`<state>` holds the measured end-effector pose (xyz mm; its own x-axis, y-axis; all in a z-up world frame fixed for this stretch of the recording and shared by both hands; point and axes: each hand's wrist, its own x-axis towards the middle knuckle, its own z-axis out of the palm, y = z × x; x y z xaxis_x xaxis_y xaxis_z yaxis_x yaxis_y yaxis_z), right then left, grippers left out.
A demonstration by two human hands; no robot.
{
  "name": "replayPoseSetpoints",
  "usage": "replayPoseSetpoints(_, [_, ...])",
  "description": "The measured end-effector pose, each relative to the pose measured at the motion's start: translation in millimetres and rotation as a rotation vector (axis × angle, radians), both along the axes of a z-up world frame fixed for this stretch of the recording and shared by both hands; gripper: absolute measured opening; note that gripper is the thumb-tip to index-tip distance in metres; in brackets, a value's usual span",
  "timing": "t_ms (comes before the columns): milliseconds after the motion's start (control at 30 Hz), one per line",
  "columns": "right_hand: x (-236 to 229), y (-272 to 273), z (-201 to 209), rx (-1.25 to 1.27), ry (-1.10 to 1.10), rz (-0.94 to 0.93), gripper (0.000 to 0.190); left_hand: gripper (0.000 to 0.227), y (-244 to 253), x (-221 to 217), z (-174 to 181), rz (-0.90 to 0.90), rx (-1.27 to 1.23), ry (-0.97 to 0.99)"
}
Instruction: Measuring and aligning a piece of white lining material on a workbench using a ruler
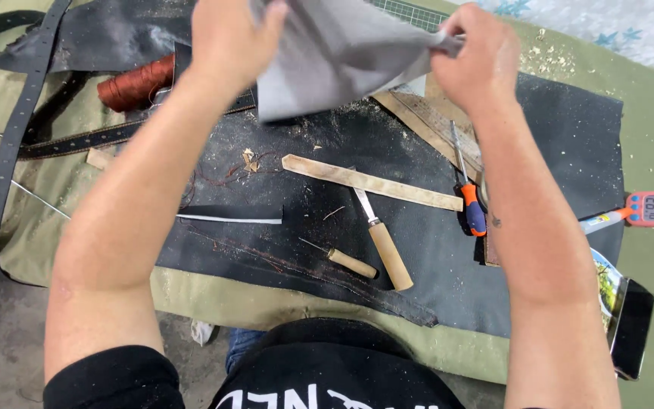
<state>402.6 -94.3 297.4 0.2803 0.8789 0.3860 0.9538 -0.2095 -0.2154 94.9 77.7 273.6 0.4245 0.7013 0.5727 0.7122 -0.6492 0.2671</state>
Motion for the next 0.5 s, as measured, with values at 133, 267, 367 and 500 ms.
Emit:
replayPoseSetpoints(133, [-38, 5, -3, -0.027, 0.128, 0.132, 0.013, 0.097, -69, 19, 17, -0.285, 0.225, 0.194])
replayPoseSetpoints(267, [-56, 14, -24, -0.018, -0.075, 0.275, 0.009, 0.116, -64, 46, -19, -0.426, 0.249, 0.272])
replayPoseSetpoints(367, [-36, 11, -30, -0.001, -0.118, 0.295, 0.021, 0.061, -28, 41, -33, -0.346, -0.091, 0.358])
replayPoseSetpoints(500, [8, -2, -29, -0.130, -0.055, 0.089, 0.021, 0.021, 13, -6, -25, -0.095, -0.261, 0.631])
